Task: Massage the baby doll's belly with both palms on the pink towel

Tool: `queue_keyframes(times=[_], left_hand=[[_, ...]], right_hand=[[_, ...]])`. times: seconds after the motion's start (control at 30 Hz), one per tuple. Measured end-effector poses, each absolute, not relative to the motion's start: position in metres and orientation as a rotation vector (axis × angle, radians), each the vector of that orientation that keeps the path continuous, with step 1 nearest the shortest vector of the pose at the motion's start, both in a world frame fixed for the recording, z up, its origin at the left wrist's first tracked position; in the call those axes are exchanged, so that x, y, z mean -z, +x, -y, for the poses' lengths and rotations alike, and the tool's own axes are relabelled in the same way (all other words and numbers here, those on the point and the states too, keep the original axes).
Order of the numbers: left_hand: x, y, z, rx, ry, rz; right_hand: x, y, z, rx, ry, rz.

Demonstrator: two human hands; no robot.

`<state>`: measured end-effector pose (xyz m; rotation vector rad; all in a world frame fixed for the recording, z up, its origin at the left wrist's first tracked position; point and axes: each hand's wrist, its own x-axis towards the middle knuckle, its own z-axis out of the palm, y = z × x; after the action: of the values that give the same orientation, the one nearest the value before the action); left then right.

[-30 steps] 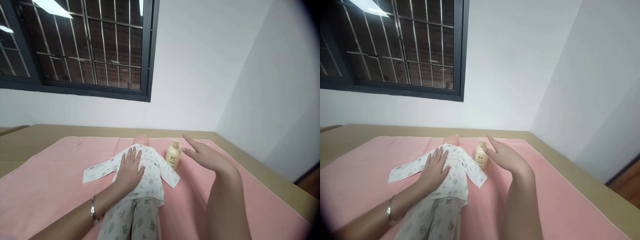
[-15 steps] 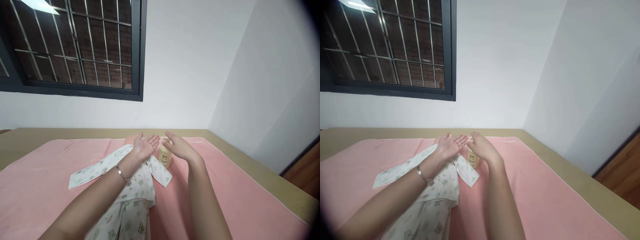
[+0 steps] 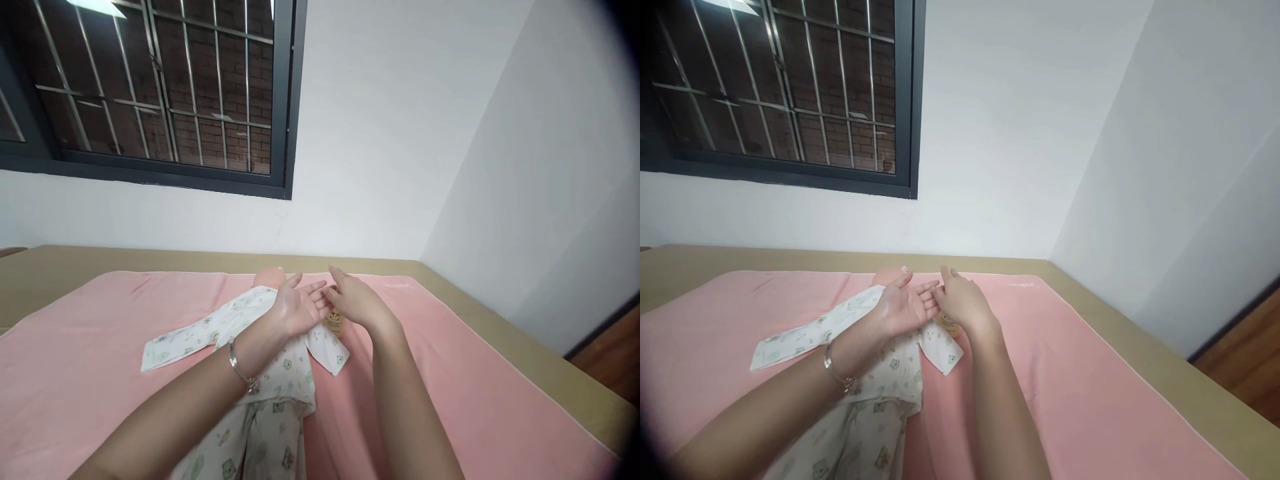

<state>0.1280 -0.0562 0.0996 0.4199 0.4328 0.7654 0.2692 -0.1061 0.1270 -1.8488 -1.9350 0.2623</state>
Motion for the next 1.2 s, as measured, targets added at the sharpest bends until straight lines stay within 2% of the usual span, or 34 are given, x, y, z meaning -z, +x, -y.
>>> queue_keyframes(times=[0.2,0.53,0.73,0.93,1.1,1.2], left_hand=[[-0.091,0.084,0.084,-0.677,0.399,-0.465],[-0.111,0.029,0.107,-0.740,0.446,-0.578],[-0.127,0.010,0.124,-0.758,0.487,-0.486],[-0.156,-0.025,0.139,-0.760,0.514,-0.377],[-0.137,-0.011,0.149,-0.822,0.589,-0.325],[-0.115,0.002,0.158,-0.831,0.622,-0.323]], right_hand=[[-0.120,0.264,0.099,-0.149,-1.959,1.880],[-0.125,0.226,0.128,0.089,-2.120,1.781],[-0.104,0.157,0.155,0.375,-1.507,2.050],[-0.073,0.111,0.180,0.633,-1.099,2.191],[-0.054,0.087,0.196,0.836,-0.853,1.996],[-0.066,0.100,0.198,0.831,-0.825,2.039]])
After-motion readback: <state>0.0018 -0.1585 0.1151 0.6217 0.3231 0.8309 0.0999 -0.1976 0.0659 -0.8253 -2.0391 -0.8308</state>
